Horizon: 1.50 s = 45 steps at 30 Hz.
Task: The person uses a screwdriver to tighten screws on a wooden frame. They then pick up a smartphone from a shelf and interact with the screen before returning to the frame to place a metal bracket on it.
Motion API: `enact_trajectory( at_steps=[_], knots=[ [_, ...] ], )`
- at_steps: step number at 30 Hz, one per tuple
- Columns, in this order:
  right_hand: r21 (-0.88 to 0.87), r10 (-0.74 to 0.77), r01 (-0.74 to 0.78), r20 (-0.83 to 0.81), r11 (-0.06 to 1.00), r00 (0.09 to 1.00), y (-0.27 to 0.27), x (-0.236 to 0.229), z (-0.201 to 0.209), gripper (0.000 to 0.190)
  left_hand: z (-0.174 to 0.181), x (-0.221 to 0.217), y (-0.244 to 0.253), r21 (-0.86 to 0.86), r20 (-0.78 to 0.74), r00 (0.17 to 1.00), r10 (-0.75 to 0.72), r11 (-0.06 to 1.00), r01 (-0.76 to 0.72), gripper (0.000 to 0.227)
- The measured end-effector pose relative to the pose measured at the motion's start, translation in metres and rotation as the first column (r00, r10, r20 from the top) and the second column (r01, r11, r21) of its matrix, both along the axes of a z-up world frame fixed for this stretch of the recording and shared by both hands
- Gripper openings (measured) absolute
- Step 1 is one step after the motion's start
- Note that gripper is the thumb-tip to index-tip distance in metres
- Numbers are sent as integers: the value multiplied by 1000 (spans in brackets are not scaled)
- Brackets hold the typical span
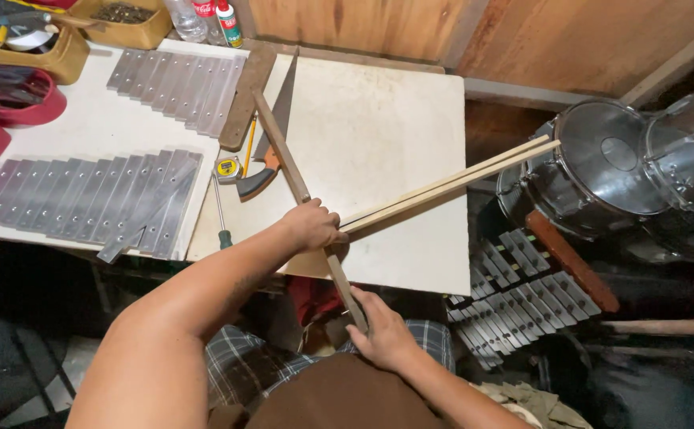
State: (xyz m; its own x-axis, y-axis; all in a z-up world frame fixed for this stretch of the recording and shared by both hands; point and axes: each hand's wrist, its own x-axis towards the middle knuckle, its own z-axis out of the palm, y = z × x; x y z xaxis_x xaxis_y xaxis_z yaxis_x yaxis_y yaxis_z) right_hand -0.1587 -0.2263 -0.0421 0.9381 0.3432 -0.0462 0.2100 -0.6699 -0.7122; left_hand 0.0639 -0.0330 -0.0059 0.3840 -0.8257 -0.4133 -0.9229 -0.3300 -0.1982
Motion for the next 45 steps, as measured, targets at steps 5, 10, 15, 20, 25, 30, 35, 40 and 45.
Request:
enact_trajectory(
  at_steps=[5,10,15,20,25,30,35,40,45],
  knots=[
    [3,-25,25,123,1000,992,-27,-13,27,68,15,-19,-13,-66,-42,996,73,995,-76,34],
    [-32,54,-49,193,998,980,-69,-31,60,67,56,-66,-19,-136,-44,994,100,985,-105,26],
    [-88,113,-96,211,991,971,-111,-28,69,66,40,-103,-8,-456,54,989,138,884,-98,13],
    [-89,152,-139,156,986,976,-131,0,63,66,24,-127,-10,-443,-69,946,316,840,-313,13],
    [-80,146,-126,361,989,921,-133,35,48,62,-11,-137,-15,-521,51,893,448,774,-359,29],
    [-112,123,-89,354,990,927,-141,70,14,55,-42,-130,-26,-571,11,828,560,683,-454,24],
    [-140,109,-64,344,988,933,-151,87,-3,59,-55,-123,-36,-560,3,813,583,674,-481,26],
    [-118,108,-70,358,990,928,-148,105,-21,61,-57,-116,-39,-549,-37,779,626,638,-539,27],
    [-232,267,-230,143,945,953,-154,121,3,62,-44,-113,-39,-513,-140,749,648,599,-614,26]
  ],
)
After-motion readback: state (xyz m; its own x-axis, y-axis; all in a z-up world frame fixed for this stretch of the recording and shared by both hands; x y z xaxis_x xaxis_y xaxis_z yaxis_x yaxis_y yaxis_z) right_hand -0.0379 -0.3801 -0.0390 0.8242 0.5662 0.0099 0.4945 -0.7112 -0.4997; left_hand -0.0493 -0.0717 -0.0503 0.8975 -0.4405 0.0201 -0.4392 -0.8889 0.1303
